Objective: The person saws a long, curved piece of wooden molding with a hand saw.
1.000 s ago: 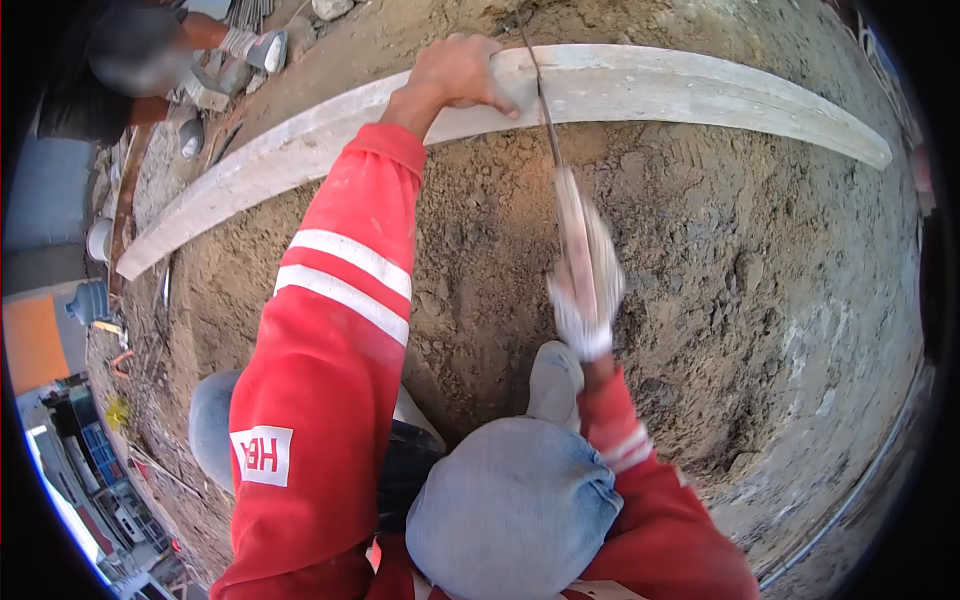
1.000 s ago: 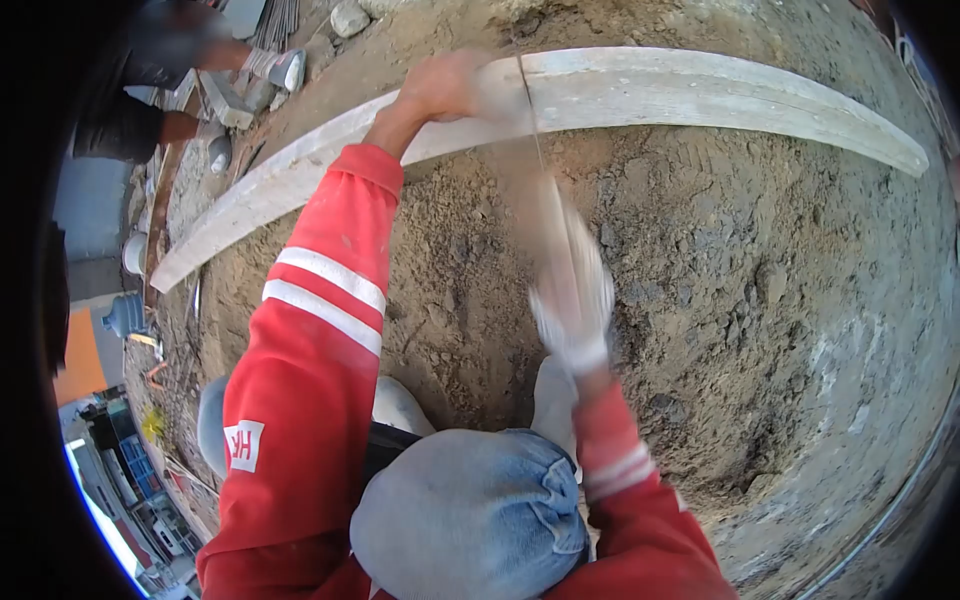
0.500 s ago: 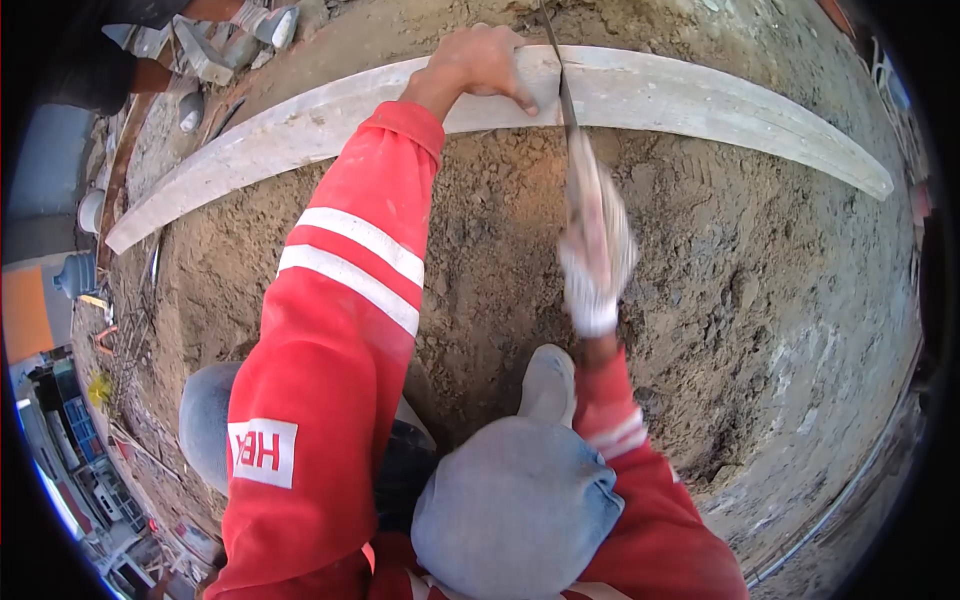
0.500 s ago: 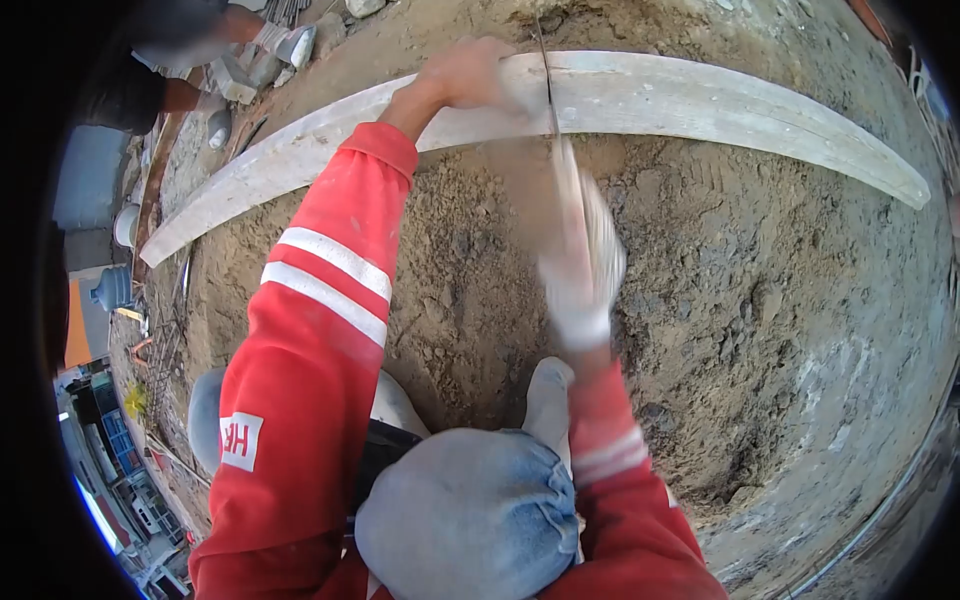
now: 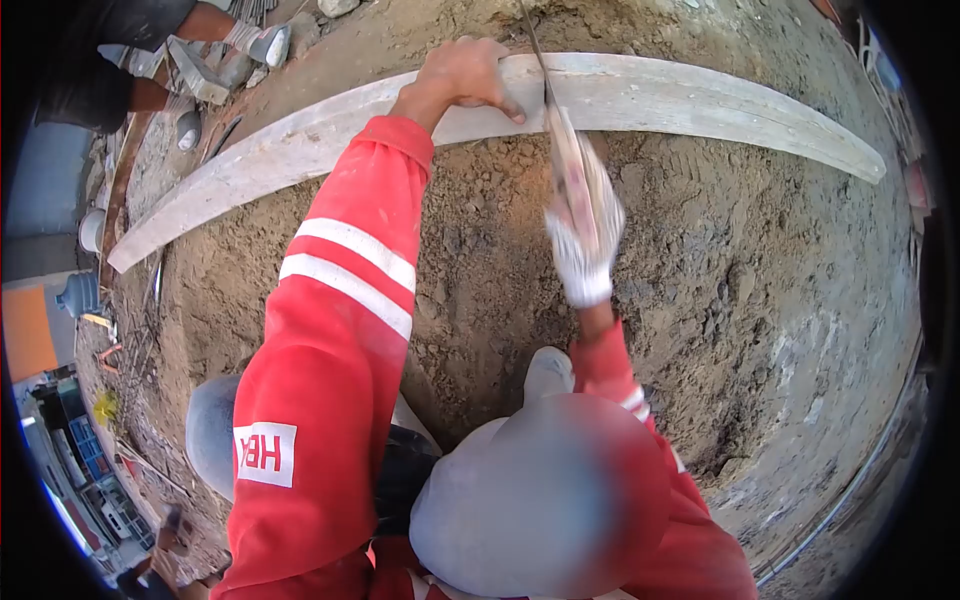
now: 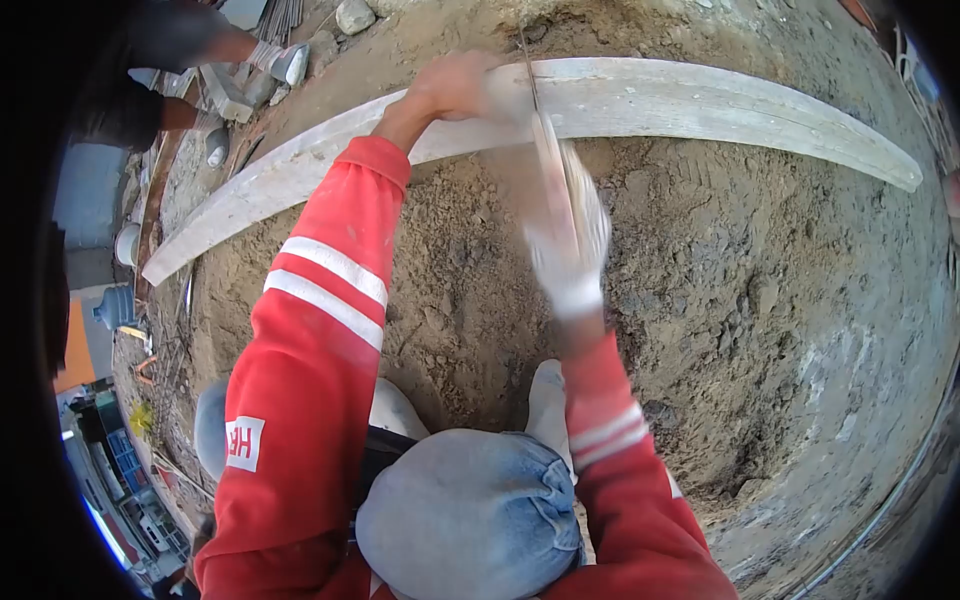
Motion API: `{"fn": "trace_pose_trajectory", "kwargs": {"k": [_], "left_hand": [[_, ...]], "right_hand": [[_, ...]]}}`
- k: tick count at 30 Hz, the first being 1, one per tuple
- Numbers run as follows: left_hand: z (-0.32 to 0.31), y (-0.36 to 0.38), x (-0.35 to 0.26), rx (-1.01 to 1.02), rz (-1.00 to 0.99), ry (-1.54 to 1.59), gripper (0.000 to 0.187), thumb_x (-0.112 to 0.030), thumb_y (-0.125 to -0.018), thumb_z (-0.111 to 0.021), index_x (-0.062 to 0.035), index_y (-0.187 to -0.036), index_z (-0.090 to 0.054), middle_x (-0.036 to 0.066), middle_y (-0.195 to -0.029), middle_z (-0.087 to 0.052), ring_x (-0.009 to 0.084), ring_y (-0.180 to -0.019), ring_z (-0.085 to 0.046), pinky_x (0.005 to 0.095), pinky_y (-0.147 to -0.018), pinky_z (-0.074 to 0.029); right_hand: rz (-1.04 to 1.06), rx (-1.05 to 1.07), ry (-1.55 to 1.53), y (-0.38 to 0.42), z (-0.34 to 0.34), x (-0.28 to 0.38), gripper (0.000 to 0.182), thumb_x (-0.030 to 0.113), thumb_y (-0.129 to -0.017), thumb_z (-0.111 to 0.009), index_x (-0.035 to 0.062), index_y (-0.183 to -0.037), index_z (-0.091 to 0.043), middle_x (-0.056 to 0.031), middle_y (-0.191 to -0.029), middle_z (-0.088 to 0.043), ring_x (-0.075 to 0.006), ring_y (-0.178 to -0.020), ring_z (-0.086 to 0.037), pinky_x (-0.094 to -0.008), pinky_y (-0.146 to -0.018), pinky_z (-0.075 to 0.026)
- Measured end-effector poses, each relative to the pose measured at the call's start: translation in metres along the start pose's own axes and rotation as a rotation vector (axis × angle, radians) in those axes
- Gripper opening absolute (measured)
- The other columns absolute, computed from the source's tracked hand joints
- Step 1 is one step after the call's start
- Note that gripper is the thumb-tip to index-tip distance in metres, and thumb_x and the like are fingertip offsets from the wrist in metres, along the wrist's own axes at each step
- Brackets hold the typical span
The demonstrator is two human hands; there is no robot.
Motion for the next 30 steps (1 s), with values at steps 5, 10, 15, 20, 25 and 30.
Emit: {"fn": "trace_pose_trajectory", "kwargs": {"k": [5, 10, 15, 20, 25, 30], "left_hand": [[0.0, -0.013, 0.006, 0.18, 0.065, 0.023, 0.09, -0.06, -0.048, -0.095, -0.009, -0.119, -0.076, 0.017, -0.115, -0.077, 0.0361, -0.108, -0.073, 0.0469, -0.094, -0.058], [0.002, 0.004, -0.009, 0.111, 0.01, 0.036, 0.085, -0.06, -0.049, -0.095, -0.0101, -0.116, -0.077, 0.017, -0.114, -0.077, 0.0363, -0.107, -0.073, 0.0473, -0.094, -0.058], [-0.002, 0.001, -0.001, 0.01, 0.005, -0.013, 0.079, -0.059, -0.049, -0.095, -0.0119, -0.111, -0.078, 0.017, -0.111, -0.077, 0.0366, -0.107, -0.073, 0.0474, -0.096, -0.057], [-0.004, -0.007, 0.006, 0.062, 0.002, 0.042, 0.081, -0.059, -0.046, -0.096, -0.0105, -0.109, -0.078, 0.017, -0.11, -0.077, 0.0355, -0.106, -0.073, 0.0464, -0.094, -0.057], [-0.004, -0.015, 0.009, 0.118, 0.048, 0.065, 0.082, -0.059, -0.046, -0.096, -0.0096, -0.109, -0.078, 0.016, -0.106, -0.078, 0.0334, -0.104, -0.074, 0.0451, -0.092, -0.057], [0.005, 0.004, -0.006, 0.051, 0.048, 0.007, 0.084, -0.059, -0.047, -0.096, -0.0105, -0.113, -0.078, 0.017, -0.11, -0.078, 0.0341, -0.107, -0.073, 0.0458, -0.095, -0.057]], "right_hand": [[-0.375, 0.287, -0.123, 0.129, 0.072, 0.04, 0.064, 0.015, -0.092, -0.056, 0.0041, -0.155, -0.049, -0.0206, -0.152, -0.056, -0.0394, -0.137, -0.056, -0.0454, -0.112, -0.046], [-0.074, -0.023, -0.055, 0.003, -0.009, -0.006, 0.059, 0.009, -0.093, -0.06, 0.0025, -0.152, -0.052, -0.0192, -0.148, -0.059, -0.0357, -0.133, -0.059, -0.0427, -0.109, -0.048], [-0.005, -0.134, -0.252, -0.057, -0.029, -0.027, 0.056, 0.006, -0.092, -0.067, 0.0034, -0.147, -0.057, -0.0168, -0.142, -0.064, -0.033, -0.125, -0.064, -0.0424, -0.104, -0.05], [-0.034, 0.013, -0.098, -0.005, -0.001, -0.006, 0.067, 0.015, -0.089, -0.064, 0.0043, -0.154, -0.05, -0.0194, -0.151, -0.057, -0.0397, -0.134, -0.058, -0.0464, -0.113, -0.046], [-0.21, 0.216, -0.026, 0.085, 0.07, 0.045, 0.069, 0.006, -0.085, -0.06, 0.001, -0.153, -0.049, -0.0201, -0.149, -0.058, -0.0405, -0.134, -0.058, -0.0469, -0.111, -0.048], [-0.087, 0.058, -0.025, 0.007, 0.008, 0.014, 0.076, -0.001, -0.081, -0.062, 0.002, -0.155, -0.045, -0.0192, -0.15, -0.058, -0.0412, -0.135, -0.057, -0.0467, -0.112, -0.047]]}}
Point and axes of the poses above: each hand's wrist, its own y-axis away from the middle knuckle, its own z-axis out of the back of the hand, x = y × z, the point moved 4 cm from there along -y, towards the middle knuckle
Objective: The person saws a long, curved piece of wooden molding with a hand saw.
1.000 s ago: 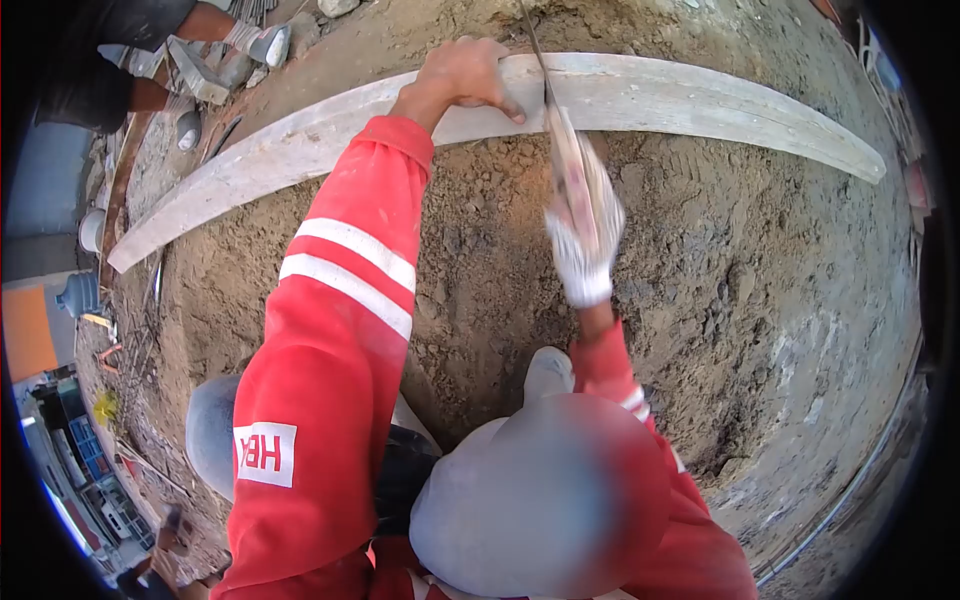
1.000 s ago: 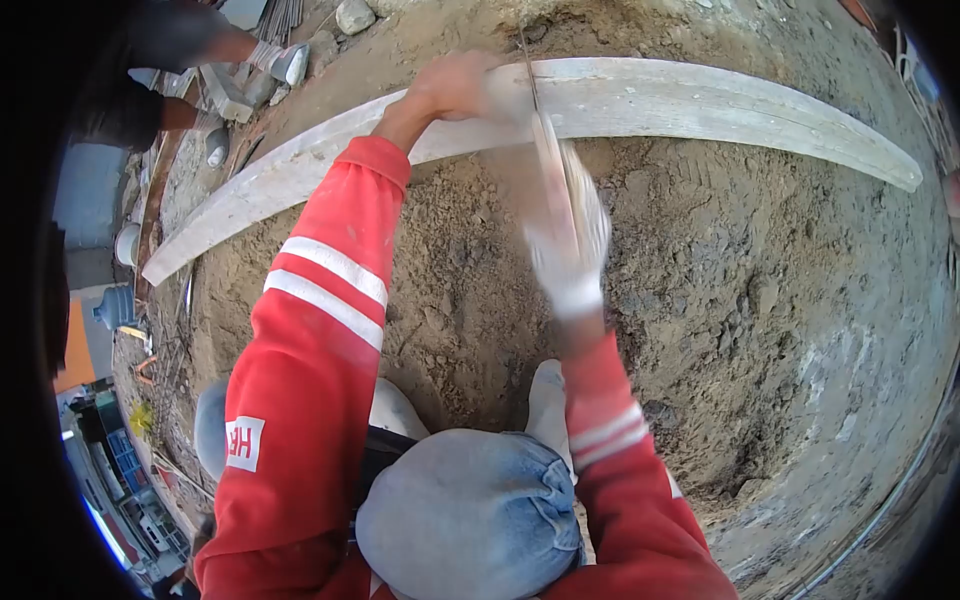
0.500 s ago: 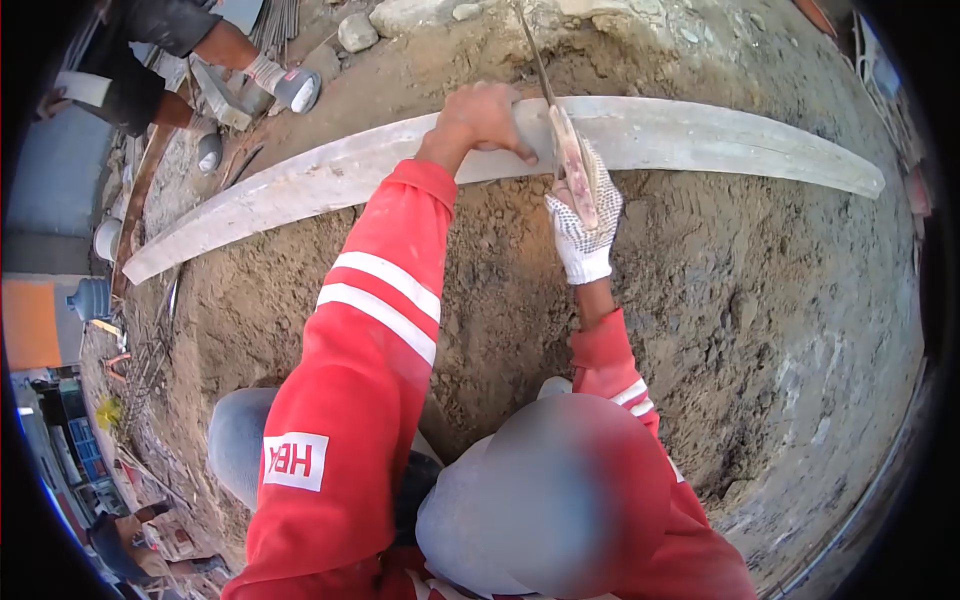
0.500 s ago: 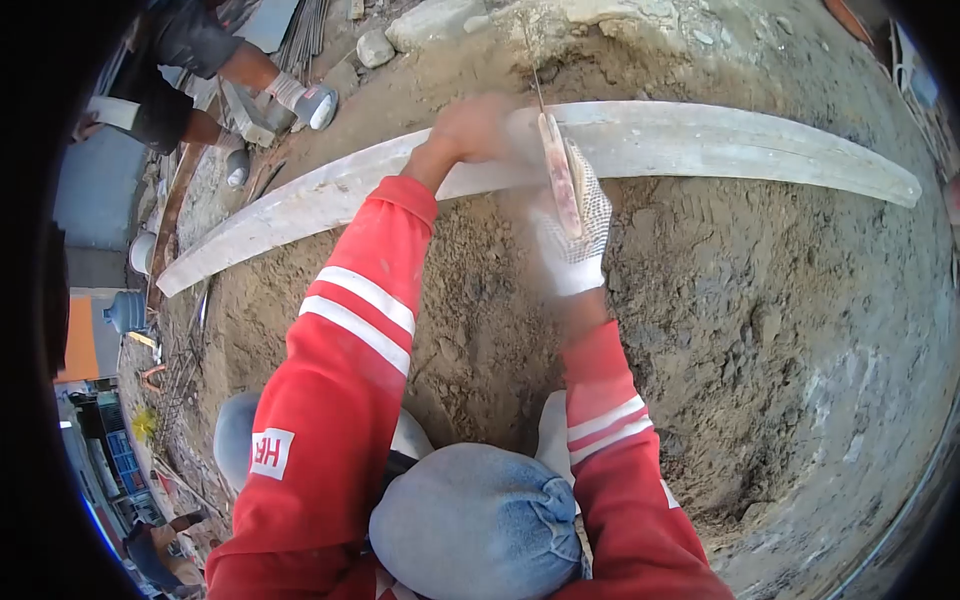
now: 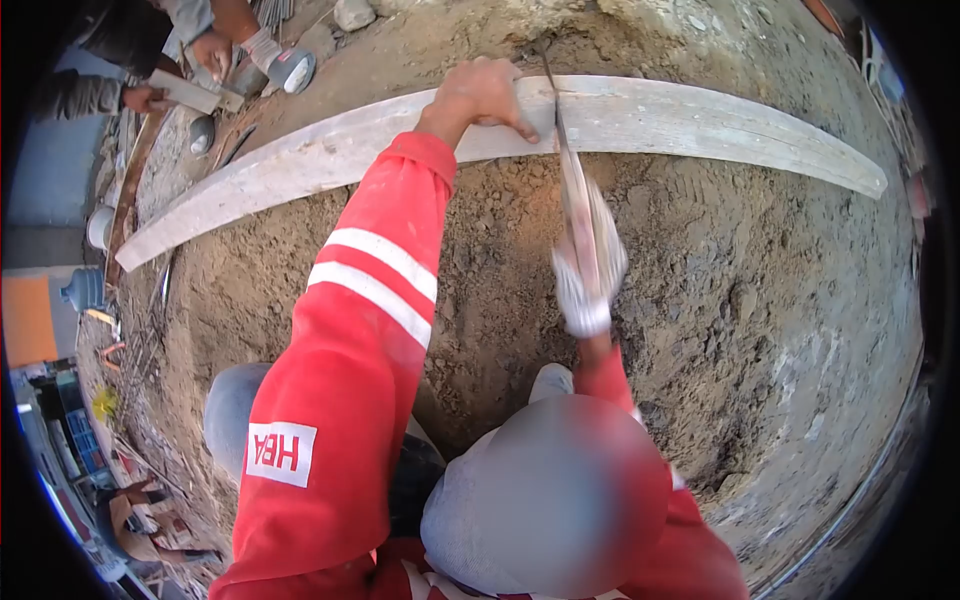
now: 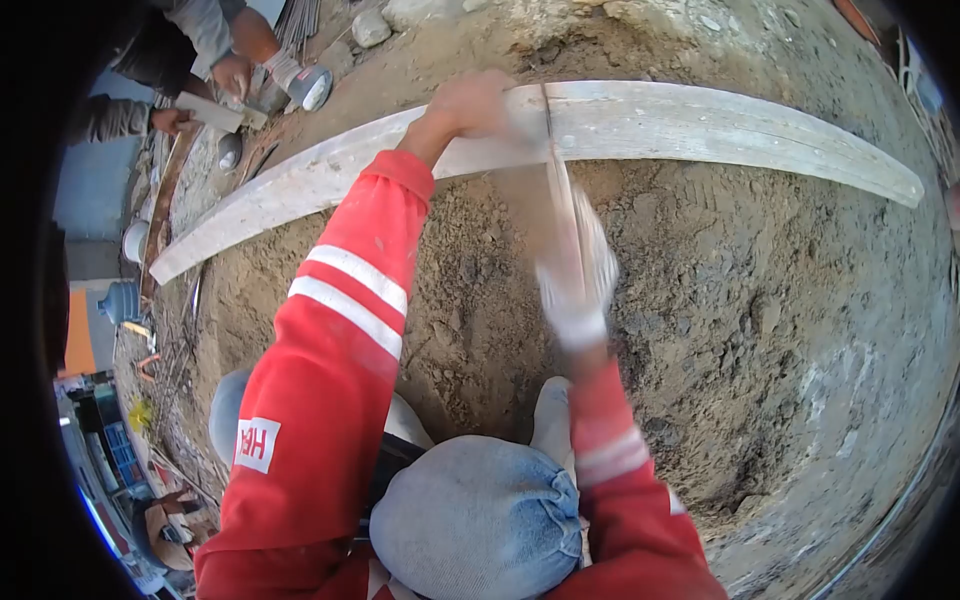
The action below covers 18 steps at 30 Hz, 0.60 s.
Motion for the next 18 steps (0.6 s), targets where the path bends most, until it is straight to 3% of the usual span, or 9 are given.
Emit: {"fn": "trace_pose_trajectory", "kwargs": {"k": [3, 5, 8, 10, 11, 13, 14, 15, 18], "left_hand": [[0.001, -0.004, 0.005, -0.034, -0.034, 0.002, 0.084, -0.059, -0.047, -0.096, -0.0105, -0.114, -0.078, 0.017, -0.111, -0.078, 0.0349, -0.108, -0.073, 0.0464, -0.096, -0.057], [-0.002, -0.004, 0.004, -0.017, -0.054, 0.027, 0.084, -0.059, -0.047, -0.096, -0.0103, -0.114, -0.078, 0.017, -0.112, -0.077, 0.0355, -0.108, -0.073, 0.0468, -0.096, -0.057], [0.003, -0.003, 0.004, 0.096, 0.003, 0.055, 0.084, -0.059, -0.047, -0.096, -0.0098, -0.113, -0.078, 0.017, -0.113, -0.077, 0.036, -0.108, -0.073, 0.0468, -0.095, -0.057], [0.002, -0.007, 0.005, 0.065, 0.021, 0.038, 0.083, -0.059, -0.047, -0.096, -0.0097, -0.112, -0.078, 0.016, -0.112, -0.078, 0.0355, -0.108, -0.073, 0.0462, -0.094, -0.057], [-0.001, -0.009, 0.009, 0.066, 0.025, 0.035, 0.083, -0.059, -0.047, -0.096, -0.0097, -0.112, -0.078, 0.016, -0.112, -0.078, 0.0355, -0.108, -0.073, 0.0462, -0.094, -0.057], [-0.003, -0.01, 0.009, 0.009, -0.025, 0.071, 0.083, -0.06, -0.046, -0.096, -0.0092, -0.11, -0.079, 0.015, -0.108, -0.078, 0.0341, -0.104, -0.074, 0.0456, -0.093, -0.057], [0.004, -0.013, 0.006, 0.004, -0.046, 0.06, 0.083, -0.06, -0.046, -0.096, -0.0092, -0.11, -0.079, 0.015, -0.108, -0.078, 0.0341, -0.104, -0.074, 0.0456, -0.093, -0.057], [0.005, -0.011, 0.005, 0.058, -0.011, 0.053, 0.083, -0.06, -0.046, -0.096, -0.0099, -0.11, -0.079, 0.015, -0.106, -0.079, 0.0337, -0.102, -0.074, 0.0455, -0.091, -0.058], [-0.002, -0.015, 0.009, 0.068, -0.033, 0.049, 0.082, -0.06, -0.046, -0.096, -0.0116, -0.111, -0.079, 0.014, -0.102, -0.079, 0.0331, -0.098, -0.075, 0.0453, -0.089, -0.058]], "right_hand": [[0.136, -0.096, -0.063, -0.044, -0.022, -0.019, 0.076, 0.0, -0.082, -0.063, 0.0021, -0.156, -0.045, -0.0187, -0.151, -0.057, -0.0407, -0.135, -0.056, -0.0466, -0.112, -0.047], [0.177, -0.107, -0.12, -0.03, -0.016, -0.018, 0.074, 0.003, -0.084, -0.063, 0.002, -0.156, -0.045, -0.0185, -0.152, -0.056, -0.0401, -0.136, -0.056, -0.0465, -0.113, -0.047], [-0.28, 0.11, -0.216, 0.061, 0.009, -0.011, 0.067, 0.02, -0.093, -0.058, 0.0005, -0.156, -0.045, -0.021, -0.155, -0.053, -0.0399, -0.138, -0.055, -0.0465, -0.115, -0.045], [-0.306, 0.201, -0.236, 0.098, 0.035, 0.002, 0.065, 0.027, -0.097, -0.054, -0.0007, -0.156, -0.045, -0.023, -0.156, -0.052, -0.0402, -0.139, -0.054, -0.0466, -0.116, -0.044], [-0.203, 0.205, -0.177, 0.095, 0.047, 0.014, 0.065, 0.028, -0.098, -0.052, -0.0008, -0.156, -0.045, -0.0237, -0.155, -0.052, -0.0402, -0.14, -0.054, -0.0461, -0.116, -0.044], [-0.156, 0.193, 0.006, 0.067, 0.043, 0.025, 0.059, 0.002, -0.096, -0.045, -0.0018, -0.154, -0.05, -0.02, -0.157, -0.053, -0.0361, -0.138, -0.058, -0.0432, -0.113, -0.046], [-0.152, 0.178, -0.013, 0.035, 0.031, 0.021, 0.057, 0.002, -0.096, -0.047, -0.0019, -0.153, -0.051, -0.02, -0.155, -0.055, -0.0368, -0.138, -0.058, -0.0436, -0.114, -0.045], [-0.034, 0.024, -0.045, 0.028, 0.004, -0.011, 0.071, 0.005, -0.084, -0.067, 0.0023, -0.153, -0.049, -0.0223, -0.148, -0.058, -0.0401, -0.129, -0.061, -0.0477, -0.106, -0.051], [0.097, -0.101, -0.049, -0.049, -0.027, -0.023, 0.082, 0.002, -0.077, -0.069, 0.0035, -0.155, -0.046, -0.0219, -0.145, -0.059, -0.0411, -0.13, -0.059, -0.0464, -0.107, -0.05]]}}
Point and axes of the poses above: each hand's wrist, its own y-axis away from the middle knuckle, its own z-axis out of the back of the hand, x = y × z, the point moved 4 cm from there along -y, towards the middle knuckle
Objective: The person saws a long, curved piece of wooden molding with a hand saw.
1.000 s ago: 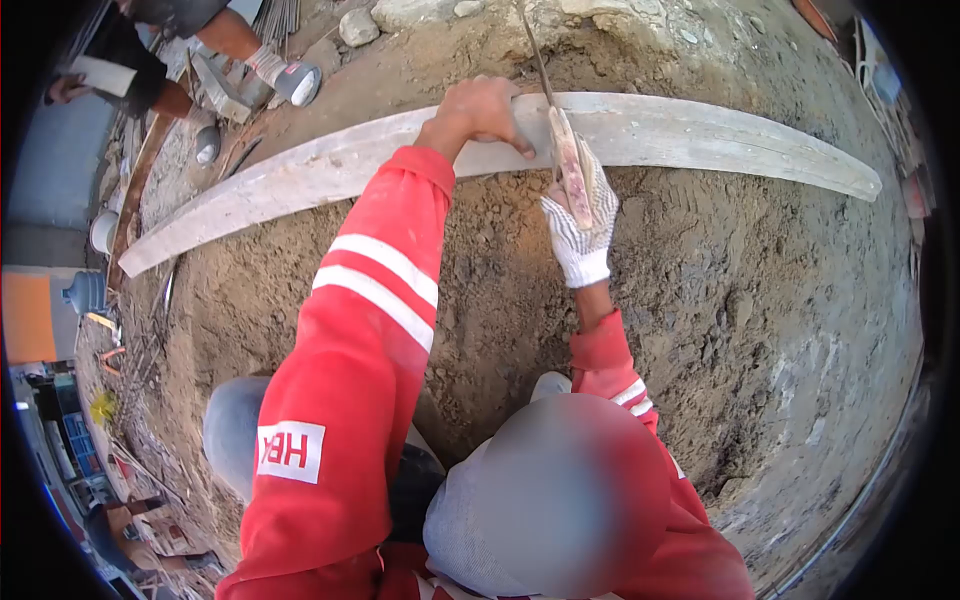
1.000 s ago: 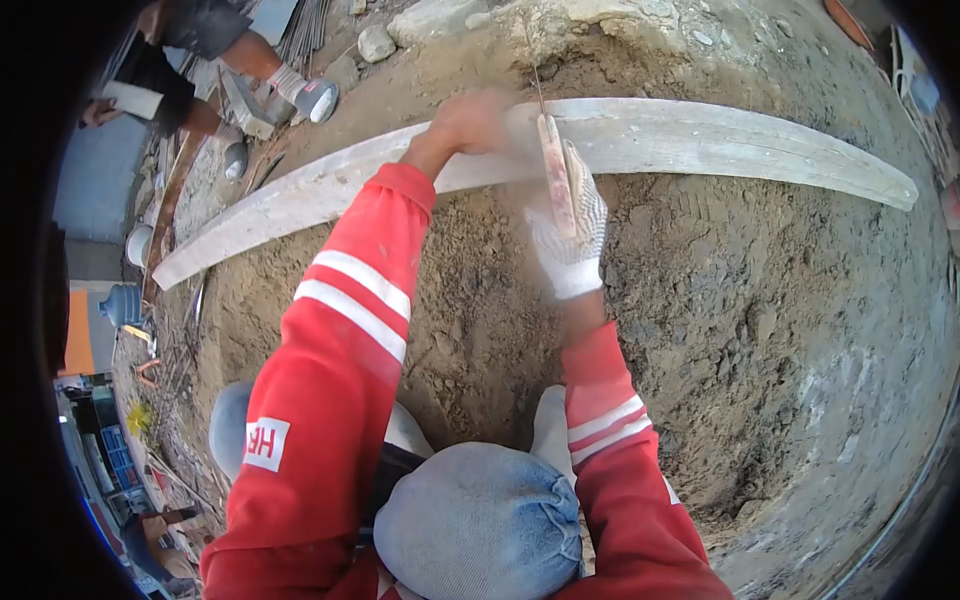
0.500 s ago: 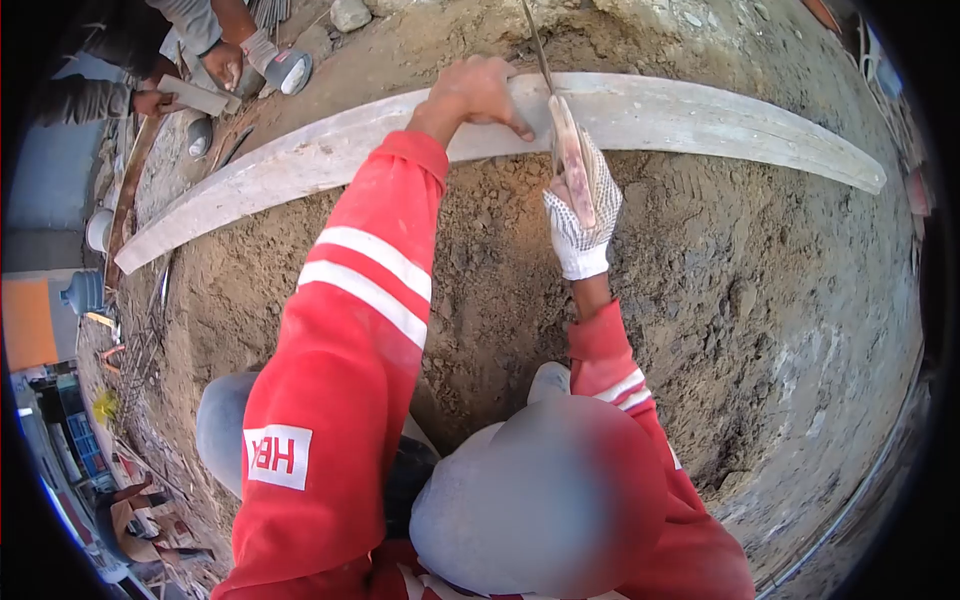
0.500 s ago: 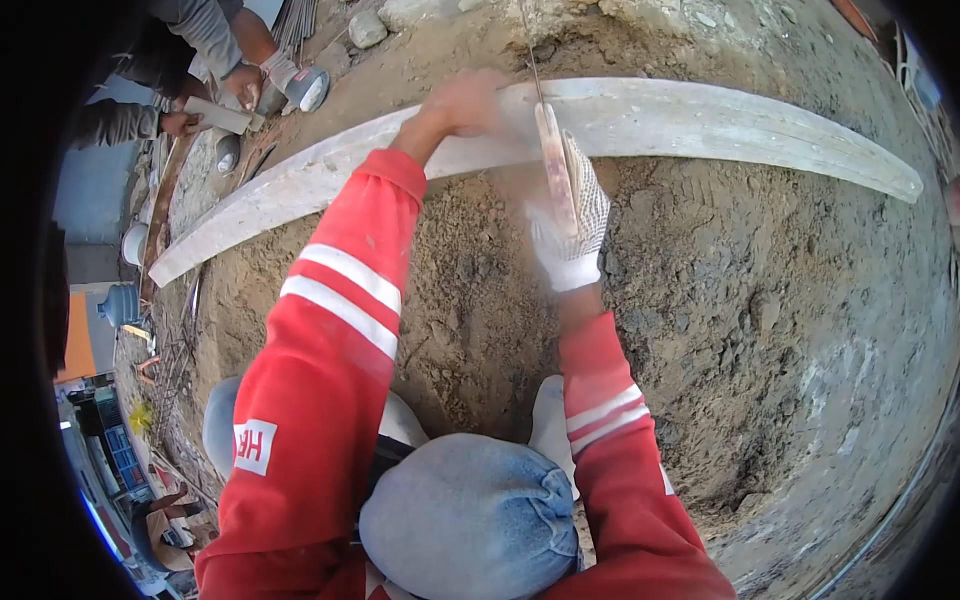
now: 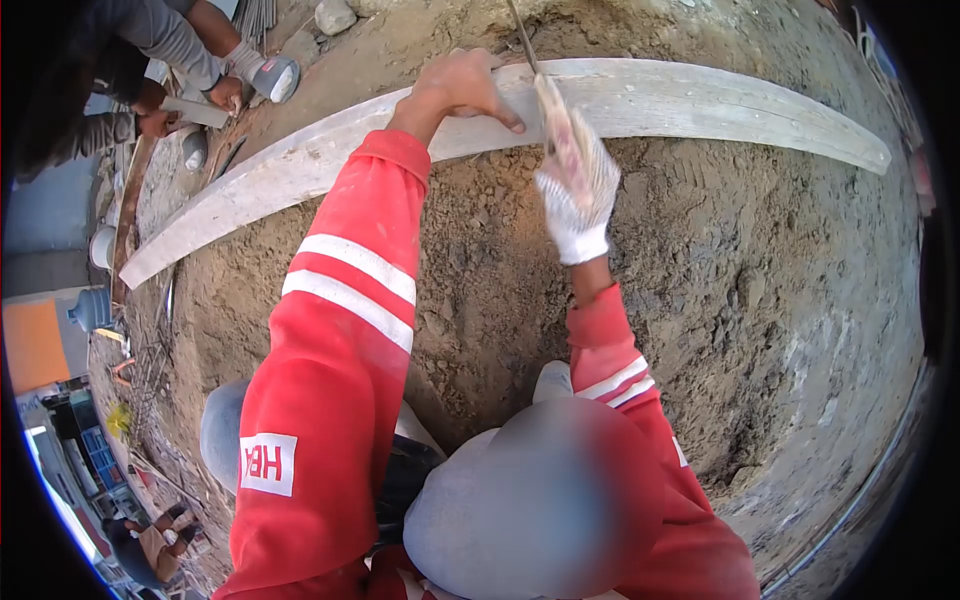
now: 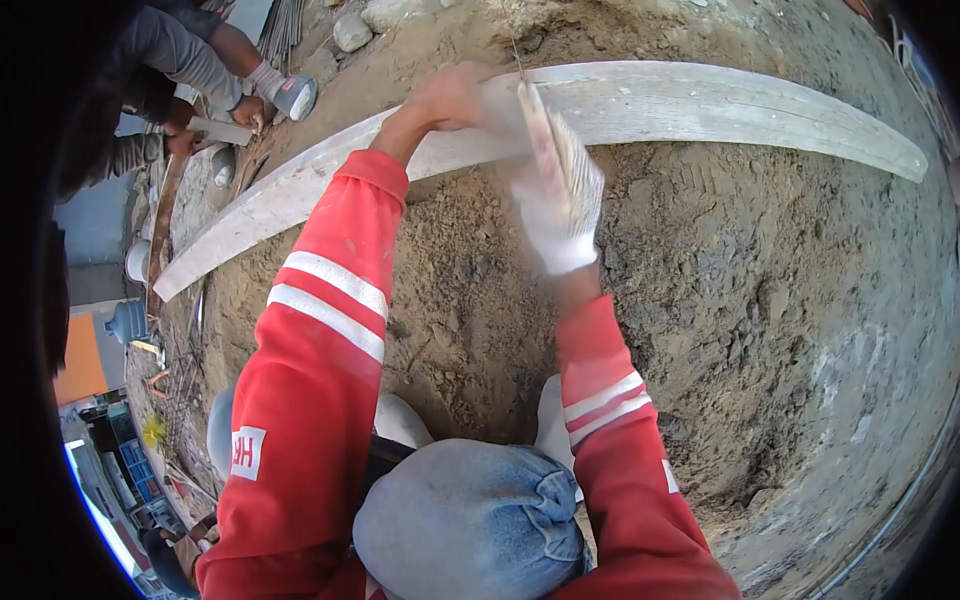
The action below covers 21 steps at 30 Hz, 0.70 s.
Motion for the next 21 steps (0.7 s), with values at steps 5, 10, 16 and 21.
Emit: {"fn": "trace_pose_trajectory", "kwargs": {"k": [5, 10, 16, 21], "left_hand": [[0.004, -0.004, 0.004, 0.075, 0.014, 0.025, 0.081, -0.06, -0.046, -0.096, -0.0148, -0.112, -0.08, 0.013, -0.102, -0.079, 0.0327, -0.096, -0.075, 0.0449, -0.088, -0.058], [-0.009, -0.009, 0.011, 0.011, 0.014, -0.01, 0.081, -0.06, -0.046, -0.095, -0.0137, -0.111, -0.08, 0.016, -0.106, -0.079, 0.036, -0.102, -0.074, 0.0458, -0.094, -0.058], [-0.002, 0.013, -0.005, -0.118, -0.012, -0.035, 0.084, -0.062, -0.047, -0.094, -0.0121, -0.113, -0.078, 0.018, -0.113, -0.077, 0.0379, -0.109, -0.072, 0.0469, -0.1, -0.056], [-0.007, 0.012, -0.001, -0.117, -0.031, -0.05, 0.087, -0.063, -0.047, -0.094, -0.0109, -0.115, -0.077, 0.019, -0.114, -0.076, 0.0375, -0.111, -0.072, 0.0476, -0.099, -0.056]], "right_hand": [[-0.024, 0.027, 0.096, 0.048, 0.026, 0.017, 0.072, 0.006, -0.083, -0.067, 0.0037, -0.153, -0.049, -0.0222, -0.151, -0.055, -0.039, -0.133, -0.058, -0.0461, -0.107, -0.05], [-0.356, 0.357, -0.082, 0.111, 0.091, 0.067, 0.07, 0.01, -0.089, -0.059, 0.0035, -0.157, -0.045, -0.0247, -0.155, -0.051, -0.0418, -0.14, -0.053, -0.045, -0.115, -0.043], [-0.062, 0.008, 0.019, 0.011, -0.005, 0.0, 0.081, 0.002, -0.081, -0.062, 0.0047, -0.159, -0.041, -0.0199, -0.158, -0.049, -0.0412, -0.136, -0.055, -0.045, -0.113, -0.045], [-0.093, 0.009, -0.032, 0.058, 0.031, 0.026, 0.063, 0.005, -0.093, -0.064, 0.0077, -0.155, -0.051, -0.0195, -0.151, -0.056, -0.0337, -0.127, -0.062, -0.0435, -0.103, -0.051]]}}
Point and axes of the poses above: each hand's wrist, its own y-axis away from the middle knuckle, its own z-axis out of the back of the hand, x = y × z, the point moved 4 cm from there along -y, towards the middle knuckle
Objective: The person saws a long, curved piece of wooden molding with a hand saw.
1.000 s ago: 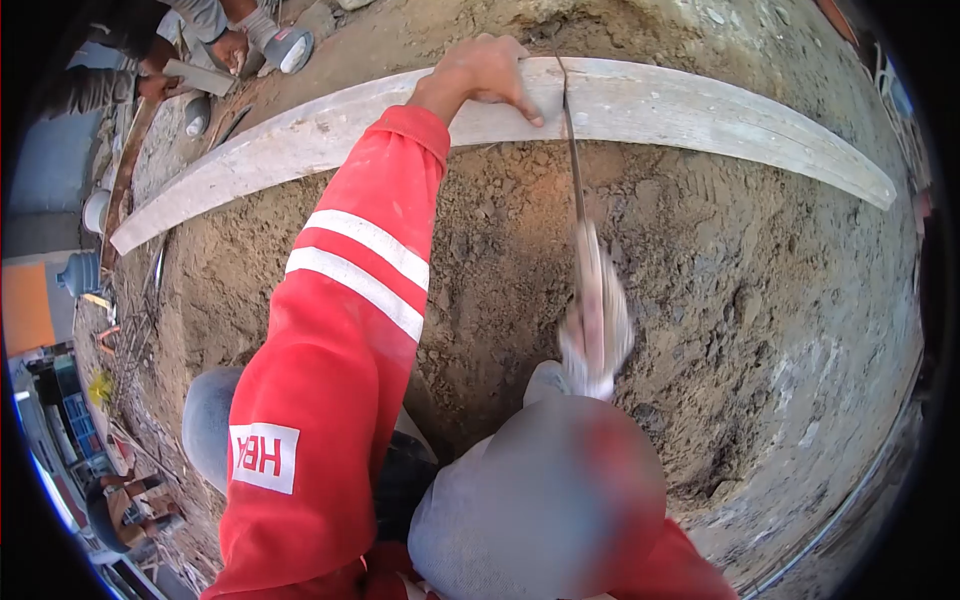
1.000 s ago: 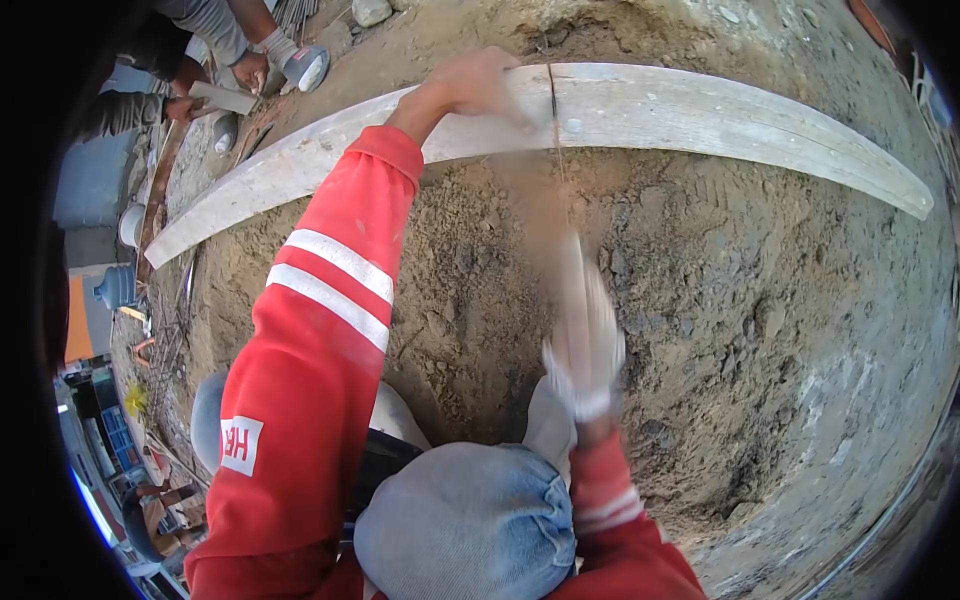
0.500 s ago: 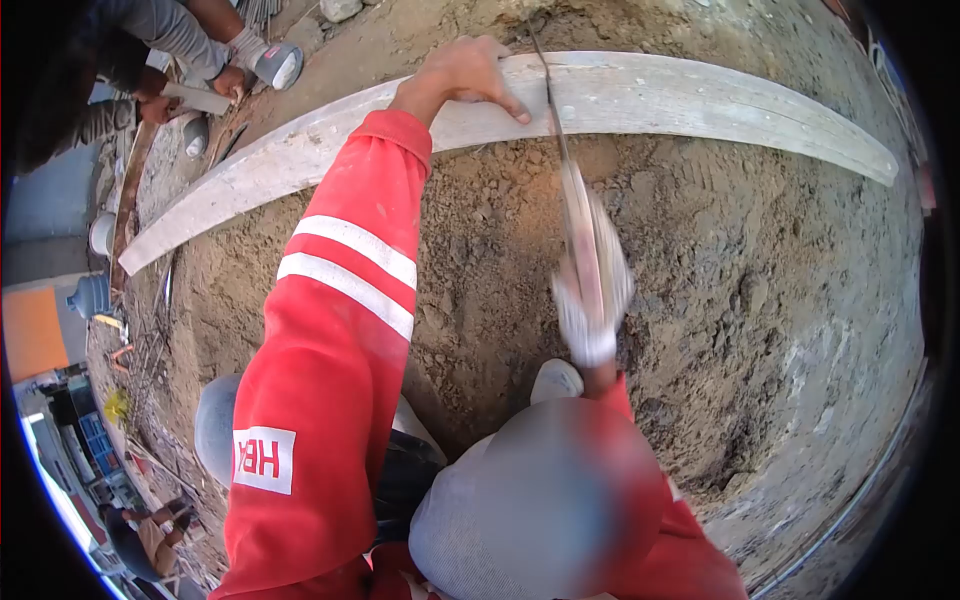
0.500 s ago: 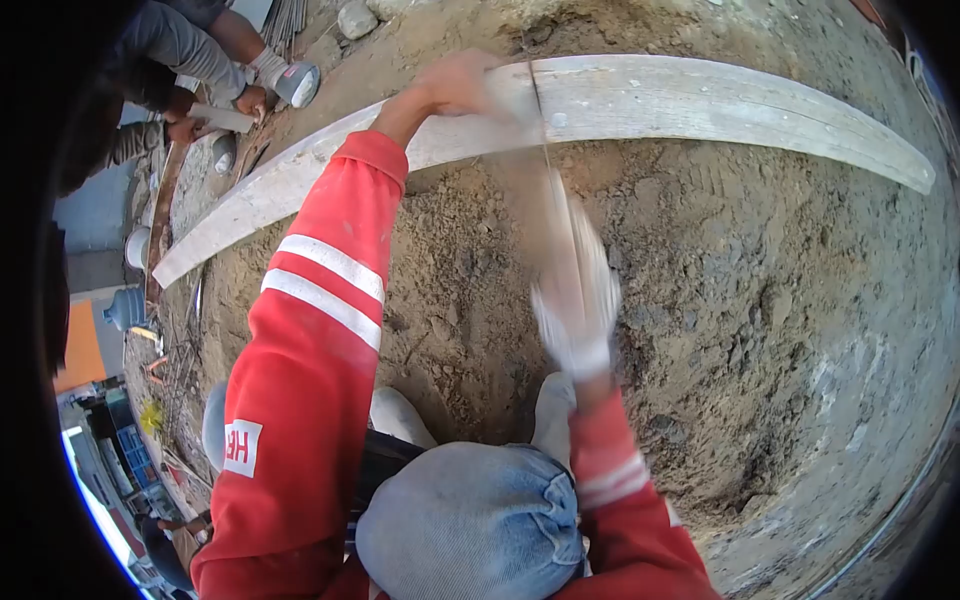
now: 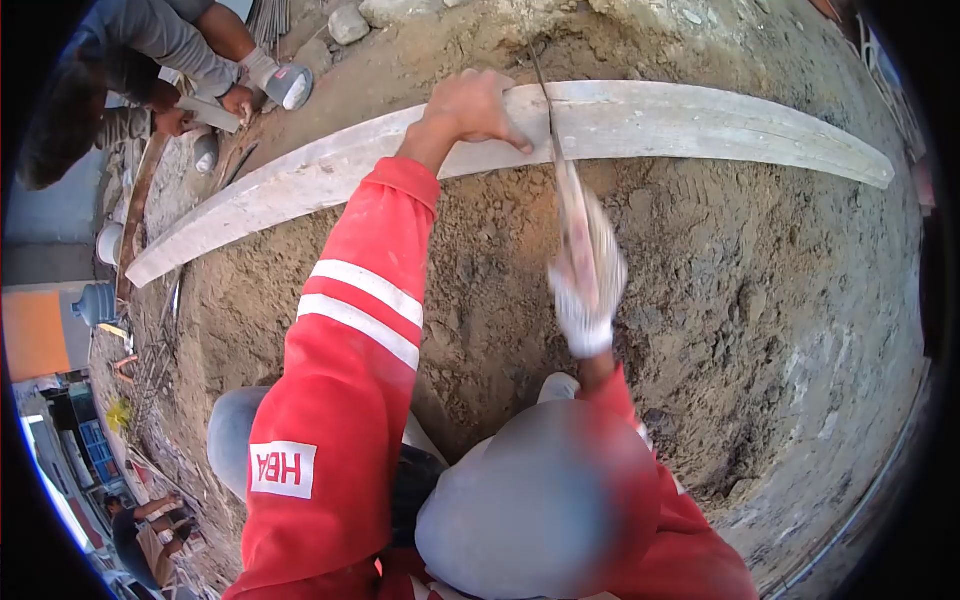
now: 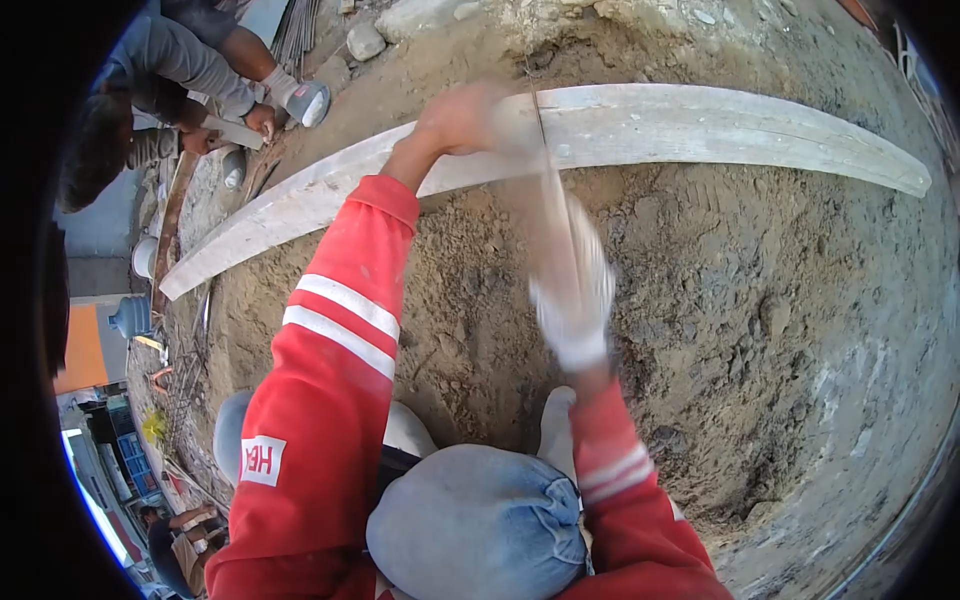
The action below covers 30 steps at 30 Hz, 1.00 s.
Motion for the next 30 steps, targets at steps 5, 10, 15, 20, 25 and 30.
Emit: {"fn": "trace_pose_trajectory", "kwargs": {"k": [5, 10, 15, 20, 25, 30], "left_hand": [[-0.004, -0.003, -0.001, -0.006, 0.021, -0.019, 0.085, -0.063, -0.048, -0.093, -0.0116, -0.114, -0.078, 0.02, -0.111, -0.076, 0.0369, -0.109, -0.072, 0.0483, -0.097, -0.057], [-0.005, 0.008, -0.007, -0.094, -0.008, -0.028, 0.081, -0.062, -0.05, -0.094, -0.0127, -0.111, -0.077, 0.02, -0.112, -0.076, 0.0384, -0.109, -0.072, 0.0486, -0.097, -0.057], [0.004, 0.026, -0.02, -0.091, 0.045, -0.086, 0.079, -0.059, -0.055, -0.093, -0.0132, -0.117, -0.076, 0.02, -0.113, -0.076, 0.0391, -0.109, -0.072, 0.0489, -0.096, -0.057], [0.004, 0.016, -0.014, 0.004, 0.056, -0.022, 0.077, -0.057, -0.056, -0.094, -0.0118, -0.115, -0.076, 0.019, -0.111, -0.076, 0.038, -0.108, -0.072, 0.049, -0.095, -0.057], [0.001, 0.013, -0.015, -0.018, 0.067, -0.039, 0.075, -0.056, -0.056, -0.094, -0.0105, -0.114, -0.076, 0.02, -0.111, -0.076, 0.0386, -0.108, -0.072, 0.0484, -0.095, -0.057], [0.01, 0.034, -0.026, -0.108, 0.036, -0.063, 0.072, -0.055, -0.057, -0.094, -0.0098, -0.11, -0.076, 0.021, -0.108, -0.075, 0.0386, -0.106, -0.072, 0.0482, -0.095, -0.057]], "right_hand": [[-0.05, 0.24, 0.183, 0.085, 0.049, 0.025, 0.056, 0.022, -0.107, -0.047, -0.0023, -0.157, -0.044, -0.0166, -0.154, -0.057, -0.0139, -0.077, -0.063, -0.027, -0.065, -0.051], [0.147, -0.117, 0.08, -0.033, -0.027, -0.031, 0.056, 0.011, -0.096, -0.063, 0.0095, -0.151, -0.056, -0.0184, -0.138, -0.065, -0.0372, -0.106, -0.068, -0.0443, -0.09, -0.054], [0.109, -0.099, 0.017, -0.028, -0.009, -0.013, 0.062, 0.004, -0.091, -0.068, 0.0107, -0.151, -0.057, -0.017, -0.143, -0.063, -0.0323, -0.111, -0.068, -0.0386, -0.093, -0.054], [-0.283, 0.208, -0.079, 0.084, 0.052, 0.03, 0.055, 0.006, -0.097, -0.059, -0.0006, -0.152, -0.052, -0.0138, -0.151, -0.059, -0.0203, -0.122, -0.065, -0.0244, -0.091, -0.053], [-0.097, 0.08, 0.019, 0.014, 0.019, 0.007, 0.05, 0.01, -0.102, -0.057, -0.0038, -0.15, -0.053, -0.0149, -0.144, -0.064, -0.0164, -0.111, -0.066, -0.0244, -0.088, -0.052], [-0.03, -0.039, -0.116, -0.05, -0.041, -0.034, 0.055, 0.01, -0.097, -0.066, 0.001, -0.15, -0.054, -0.0149, -0.142, -0.063, -0.0189, -0.117, -0.063, -0.0334, -0.098, -0.05]]}}
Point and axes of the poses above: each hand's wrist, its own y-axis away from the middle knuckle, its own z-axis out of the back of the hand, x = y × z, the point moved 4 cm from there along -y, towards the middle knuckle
